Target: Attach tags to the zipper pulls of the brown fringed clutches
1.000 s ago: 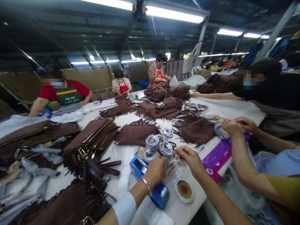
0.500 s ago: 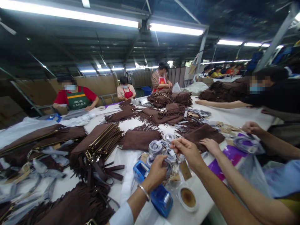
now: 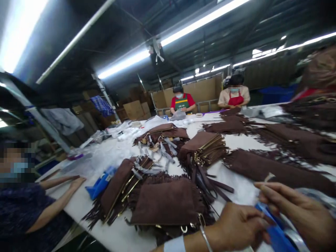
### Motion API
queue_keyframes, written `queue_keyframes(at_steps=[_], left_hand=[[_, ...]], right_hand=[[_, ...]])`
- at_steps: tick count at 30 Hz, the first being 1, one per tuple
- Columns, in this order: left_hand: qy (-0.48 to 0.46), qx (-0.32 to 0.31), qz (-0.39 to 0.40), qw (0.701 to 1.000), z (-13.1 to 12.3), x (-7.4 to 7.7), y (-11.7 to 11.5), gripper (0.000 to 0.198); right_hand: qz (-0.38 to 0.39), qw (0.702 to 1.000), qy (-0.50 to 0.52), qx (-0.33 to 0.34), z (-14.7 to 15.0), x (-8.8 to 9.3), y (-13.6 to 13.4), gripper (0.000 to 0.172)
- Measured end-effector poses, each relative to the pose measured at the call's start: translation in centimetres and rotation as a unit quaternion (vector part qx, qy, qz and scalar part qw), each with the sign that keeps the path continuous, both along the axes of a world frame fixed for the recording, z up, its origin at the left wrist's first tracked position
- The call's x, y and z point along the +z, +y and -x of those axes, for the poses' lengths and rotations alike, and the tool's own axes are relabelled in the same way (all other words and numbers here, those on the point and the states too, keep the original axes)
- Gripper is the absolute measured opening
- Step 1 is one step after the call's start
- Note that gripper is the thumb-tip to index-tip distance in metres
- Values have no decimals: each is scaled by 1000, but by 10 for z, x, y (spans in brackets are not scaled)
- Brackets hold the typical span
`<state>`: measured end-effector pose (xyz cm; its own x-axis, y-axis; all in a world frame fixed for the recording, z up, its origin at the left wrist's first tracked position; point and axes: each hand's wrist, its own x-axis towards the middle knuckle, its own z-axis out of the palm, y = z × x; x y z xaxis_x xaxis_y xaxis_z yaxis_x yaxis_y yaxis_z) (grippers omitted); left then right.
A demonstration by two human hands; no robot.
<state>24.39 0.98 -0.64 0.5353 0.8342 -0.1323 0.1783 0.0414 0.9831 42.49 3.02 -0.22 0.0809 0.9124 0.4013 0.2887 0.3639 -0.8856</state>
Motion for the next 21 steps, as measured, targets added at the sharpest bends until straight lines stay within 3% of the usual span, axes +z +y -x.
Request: queue_keyframes(at_steps=[2,3,5,8,13,17,21], left_hand=[[-9,30,-75,997,59,19,-5,29],[-7,78,-129,989,90,30,-5,31],[-12,190,-170,967,149,49,1,41],[52,244,-161,955,224,64,23,41],[240,240,-225,914,311,48,66,44],[235,229,-190,925,359,30,90,52],[176,208,-136,953,392,30,108,53]], right_hand=[[47,997,-37,55,47,6,11,31],[50,993,-71,78,74,10,16,31],[7,979,-153,131,132,19,28,25],[-86,935,-264,220,218,29,51,10],[-176,866,-369,287,320,36,99,20],[-197,847,-371,326,367,34,135,23],[-153,838,-380,359,398,37,161,22]])
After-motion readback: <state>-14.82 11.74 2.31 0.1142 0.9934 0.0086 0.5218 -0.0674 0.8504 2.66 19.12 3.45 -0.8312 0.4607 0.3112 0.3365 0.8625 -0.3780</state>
